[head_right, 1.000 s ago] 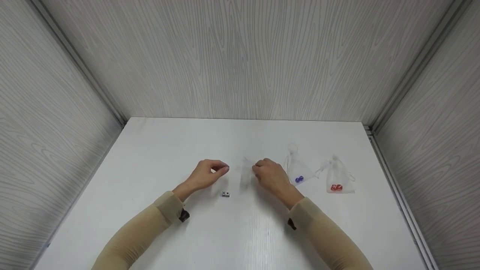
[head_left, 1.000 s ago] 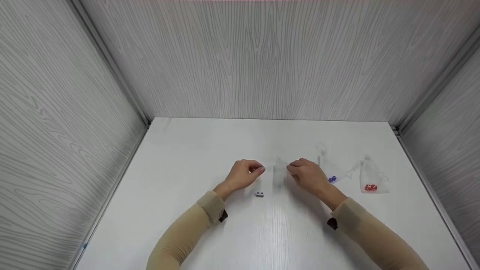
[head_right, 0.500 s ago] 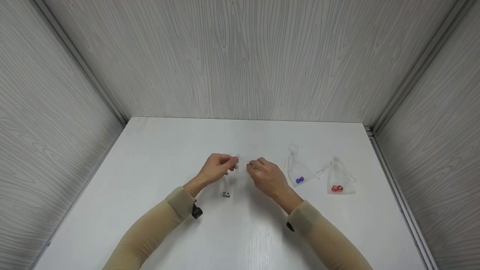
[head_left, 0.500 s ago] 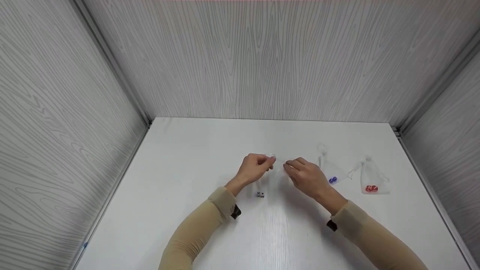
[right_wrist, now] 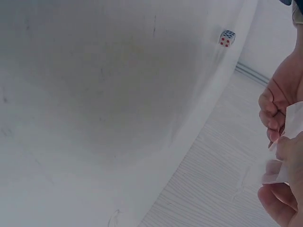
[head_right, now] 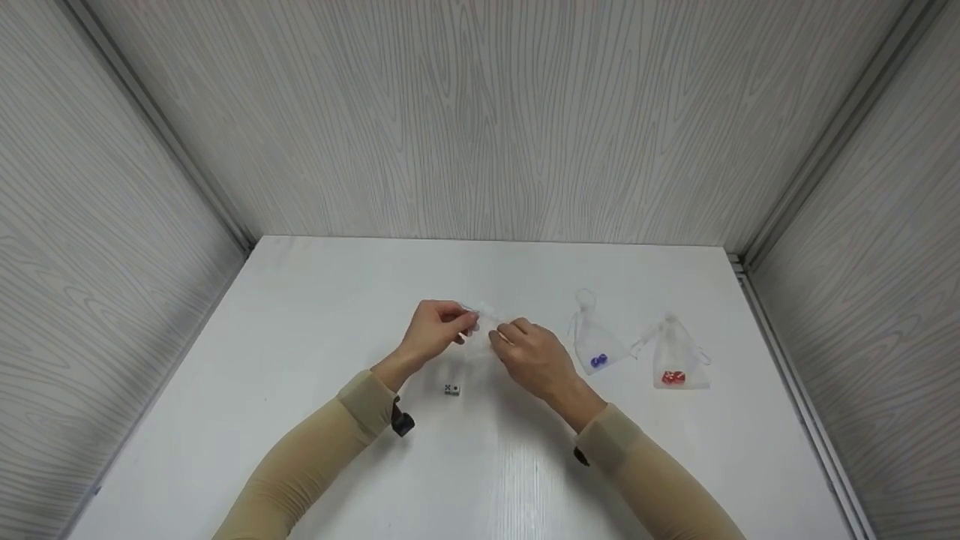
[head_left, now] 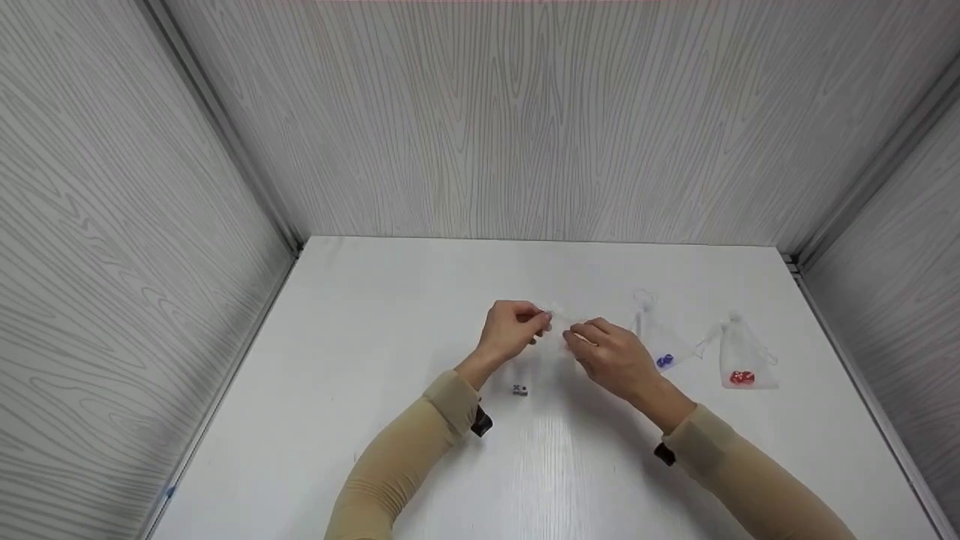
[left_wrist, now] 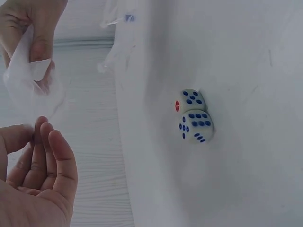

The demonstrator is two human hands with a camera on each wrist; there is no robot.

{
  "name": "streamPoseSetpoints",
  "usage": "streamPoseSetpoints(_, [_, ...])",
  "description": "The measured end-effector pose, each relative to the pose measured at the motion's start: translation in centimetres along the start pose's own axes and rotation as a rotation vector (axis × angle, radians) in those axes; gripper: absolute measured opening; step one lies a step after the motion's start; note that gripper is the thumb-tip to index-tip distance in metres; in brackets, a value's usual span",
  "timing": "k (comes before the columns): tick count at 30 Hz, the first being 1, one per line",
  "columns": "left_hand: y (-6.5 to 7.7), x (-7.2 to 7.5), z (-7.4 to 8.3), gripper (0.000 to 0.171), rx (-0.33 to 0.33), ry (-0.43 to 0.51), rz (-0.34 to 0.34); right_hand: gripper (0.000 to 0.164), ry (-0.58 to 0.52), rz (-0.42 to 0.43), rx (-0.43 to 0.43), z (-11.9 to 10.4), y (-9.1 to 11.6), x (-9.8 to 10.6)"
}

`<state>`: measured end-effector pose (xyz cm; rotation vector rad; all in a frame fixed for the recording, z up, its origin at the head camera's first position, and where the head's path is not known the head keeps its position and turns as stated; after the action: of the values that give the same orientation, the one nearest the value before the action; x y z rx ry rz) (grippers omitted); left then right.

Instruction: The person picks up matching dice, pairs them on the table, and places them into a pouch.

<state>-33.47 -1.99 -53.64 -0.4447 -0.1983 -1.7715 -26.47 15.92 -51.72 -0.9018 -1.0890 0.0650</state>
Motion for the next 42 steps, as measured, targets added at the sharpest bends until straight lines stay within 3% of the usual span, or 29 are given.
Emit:
streamPoseSetpoints(2, [0.1, 0.3, 0.5, 0.020, -0.039, -0.011, 0.017, 0.048, -0.075, -0.016, -0.067, 0.3, 0.3, 0.0])
streamPoseSetpoints(5, [0.3, 0.8, 1.2, 0.019, -0.094, -0.033, 0.042, 0.057, -0.270, -0.024, -0.241, 1.1, 0.8, 0.1])
streamPoseSetpoints(12, [0.9, 1.8, 2.9, 0.015, -0.217, -0.065, 0.098, 0.028, -0.798, 0.054, -0.853, 4.7, 1.9, -0.7])
streamPoseSetpoints(14, [1.1, 1.9, 3.4, 0.014, -0.264, -0.065, 0.101, 0.030, -0.928, 0.085, -0.980, 5.3, 2.1, -1.0])
streamPoseSetpoints(17, [1.3, 1.9, 3.8, 0.014, -0.315, -0.072, 0.103, 0.028, -1.082, 0.146, -1.080, 5.8, 2.1, -1.0])
streamPoseSetpoints(20, [1.4, 2.1, 3.9, 0.014, -0.335, -0.094, 0.114, 0.022, -1.128, 0.219, -1.047, 5.7, 1.8, -0.4])
streamPoseSetpoints(26, [1.8, 2.6, 4.2, 0.014, -0.362, -0.168, 0.144, 0.012, -1.097, 0.356, -0.764, 5.1, 0.9, 1.4])
streamPoseSetpoints(30, [2.2, 2.5, 4.5, 0.013, -0.397, -0.199, 0.140, 0.016, -1.044, 0.383, -0.631, 4.7, 0.6, 2.2])
streamPoseSetpoints(35, [2.4, 2.2, 4.5, 0.011, -0.418, -0.195, 0.151, 0.020, -0.982, 0.380, -0.587, 4.3, 0.3, 2.8])
streamPoseSetpoints(42, [2.5, 2.1, 3.9, 0.010, -0.359, -0.178, 0.177, 0.020, -0.952, 0.427, -0.605, 4.0, 0.8, 2.9])
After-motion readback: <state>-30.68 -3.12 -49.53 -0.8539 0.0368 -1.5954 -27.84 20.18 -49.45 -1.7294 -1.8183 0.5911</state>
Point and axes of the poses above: each hand's wrist, its own y-axis away from the middle knuckle, its own x-axis out of the back of the hand, z = x × y, the point moved 6 cm from there along -y, towards the middle knuckle, and after that the axes turned 6 degrees about -y, right-handed, at the moved point
